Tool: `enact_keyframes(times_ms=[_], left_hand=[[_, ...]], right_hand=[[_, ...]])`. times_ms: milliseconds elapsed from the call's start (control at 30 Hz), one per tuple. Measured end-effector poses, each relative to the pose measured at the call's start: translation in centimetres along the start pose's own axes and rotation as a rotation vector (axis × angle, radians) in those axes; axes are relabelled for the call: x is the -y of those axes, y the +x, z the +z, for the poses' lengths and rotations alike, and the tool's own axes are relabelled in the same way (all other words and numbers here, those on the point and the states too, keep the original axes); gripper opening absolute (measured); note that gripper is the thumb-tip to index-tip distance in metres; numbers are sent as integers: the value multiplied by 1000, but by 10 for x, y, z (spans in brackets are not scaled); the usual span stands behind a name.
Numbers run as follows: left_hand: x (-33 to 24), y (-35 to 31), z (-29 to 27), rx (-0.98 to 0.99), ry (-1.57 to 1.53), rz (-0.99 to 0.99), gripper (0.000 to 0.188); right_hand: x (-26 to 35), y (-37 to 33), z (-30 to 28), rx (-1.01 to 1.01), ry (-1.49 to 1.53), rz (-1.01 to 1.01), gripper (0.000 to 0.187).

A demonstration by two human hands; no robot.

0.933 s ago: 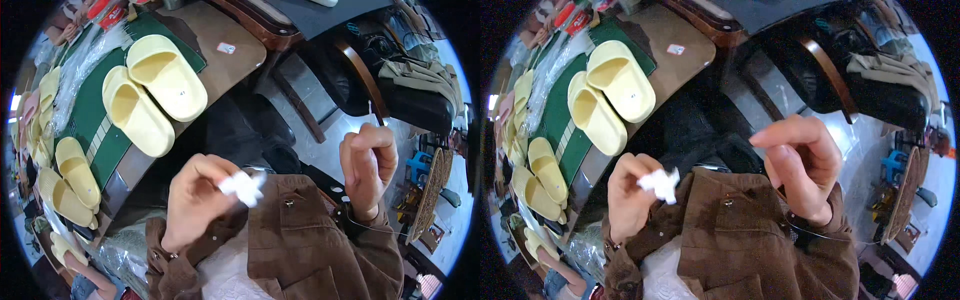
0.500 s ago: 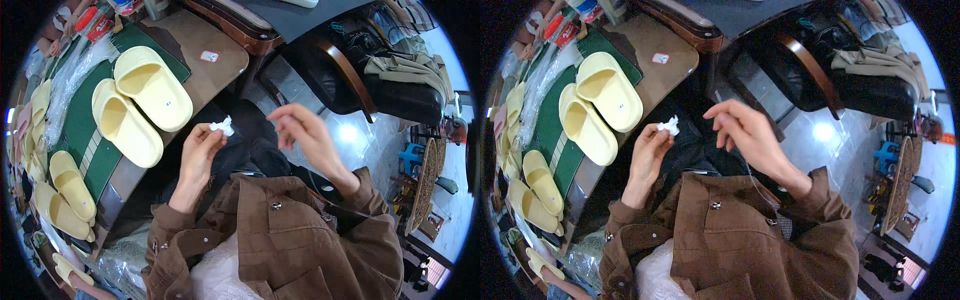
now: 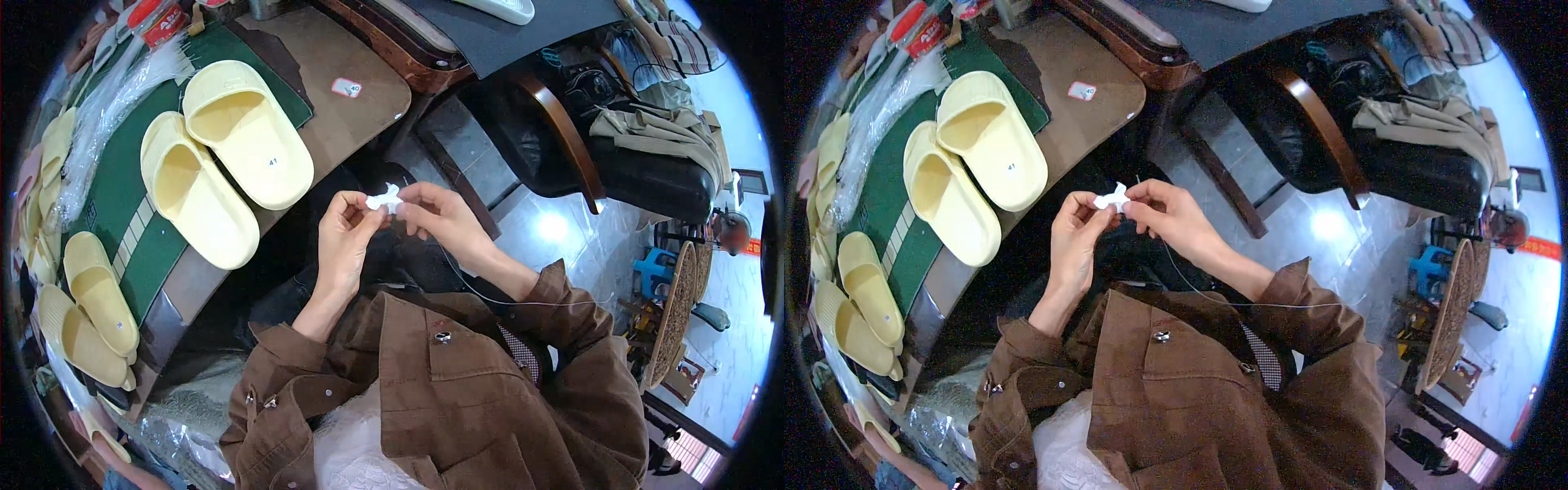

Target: The person assembles plastic slippers by hand at a work table. They pick up pairs of yellow, white, and black slippers, insert a white elastic band into the slots on the top of each slipper, and then place the finished pairs onto a pile on the table.

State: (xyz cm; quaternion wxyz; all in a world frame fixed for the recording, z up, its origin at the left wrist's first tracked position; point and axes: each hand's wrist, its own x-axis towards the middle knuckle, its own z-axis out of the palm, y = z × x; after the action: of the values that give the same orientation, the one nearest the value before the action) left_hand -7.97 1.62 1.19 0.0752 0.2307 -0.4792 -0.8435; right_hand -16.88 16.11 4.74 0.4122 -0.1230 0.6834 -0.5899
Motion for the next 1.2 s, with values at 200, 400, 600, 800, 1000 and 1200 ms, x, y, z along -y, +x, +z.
enact_keyframes(times_ms=[200, 400, 600, 800, 1000, 1200], left_hand=[[0, -10, 3, 150, 123, -115, 20], [-11, -39, -29, 360, 397, -184, 15], [-15, -58, -49, 219, 395, -179, 15], [-7, -63, -50, 208, 433, -167, 14], [-7, -64, -49, 219, 430, -127, 15], [-9, -67, -53, 199, 441, -158, 17]], right_hand=[[-39, 40, -52, -336, -398, -163, 23], [-162, 75, -121, -331, -906, -200, 15], [-187, 97, -90, -352, -1071, -245, 13], [-171, 97, -85, -161, -1287, -300, 13], [-176, 81, -112, -30, -1509, -58, 13], [-130, 92, -99, -365, -532, 209, 20]])
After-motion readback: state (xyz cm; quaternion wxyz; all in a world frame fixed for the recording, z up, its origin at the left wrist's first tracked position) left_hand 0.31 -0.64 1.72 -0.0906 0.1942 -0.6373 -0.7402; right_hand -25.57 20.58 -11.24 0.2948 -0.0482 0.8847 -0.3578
